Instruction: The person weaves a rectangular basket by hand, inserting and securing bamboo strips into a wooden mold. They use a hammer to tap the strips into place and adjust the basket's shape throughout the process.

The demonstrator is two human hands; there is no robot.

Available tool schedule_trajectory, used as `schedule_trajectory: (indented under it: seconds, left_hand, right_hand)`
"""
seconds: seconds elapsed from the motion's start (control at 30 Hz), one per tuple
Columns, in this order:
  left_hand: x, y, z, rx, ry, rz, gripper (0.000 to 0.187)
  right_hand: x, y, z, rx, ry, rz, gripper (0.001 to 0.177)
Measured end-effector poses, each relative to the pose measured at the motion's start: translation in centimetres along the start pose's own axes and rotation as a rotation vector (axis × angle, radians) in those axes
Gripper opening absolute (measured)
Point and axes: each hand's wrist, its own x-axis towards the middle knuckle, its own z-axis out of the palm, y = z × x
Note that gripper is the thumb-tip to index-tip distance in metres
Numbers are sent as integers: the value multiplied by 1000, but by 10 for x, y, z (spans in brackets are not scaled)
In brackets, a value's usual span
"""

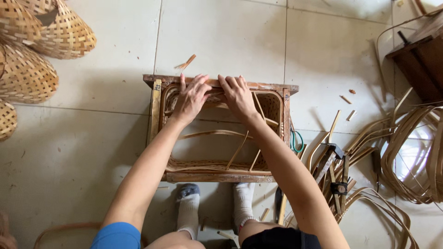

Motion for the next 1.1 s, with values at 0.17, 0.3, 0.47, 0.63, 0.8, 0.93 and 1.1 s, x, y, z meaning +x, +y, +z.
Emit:
schedule_trajectory:
  seconds: [0.17, 0.3, 0.47, 0.63, 0.8, 0.93, 1.1]
  left_hand:
    - [3, 5, 4, 1, 47, -55, 24]
    - [0, 1, -9, -73, -51, -46, 28]
    - [5, -10, -18, -73, -33, 26, 31]
    - [1, -8, -13, -26, -17, 15, 23]
    - [3, -7, -16, -10, -1, 12, 21]
    - [3, -6, -15, 6, 24, 7, 21]
    - [5, 20, -47, 57, 51, 13, 27]
  right_hand:
    - [0, 1, -1, 151, -60, 128, 68]
    - [5, -13, 1, 88, -74, 83, 70]
    - [7, -14, 7, 58, 49, 48, 68]
    - [4, -13, 9, 94, -13, 65, 63]
    - [8, -17, 6, 68, 8, 75, 63]
    - [6, -14, 10, 117, -2, 83, 61]
    - [0, -42, -11, -88, 105, 28, 73]
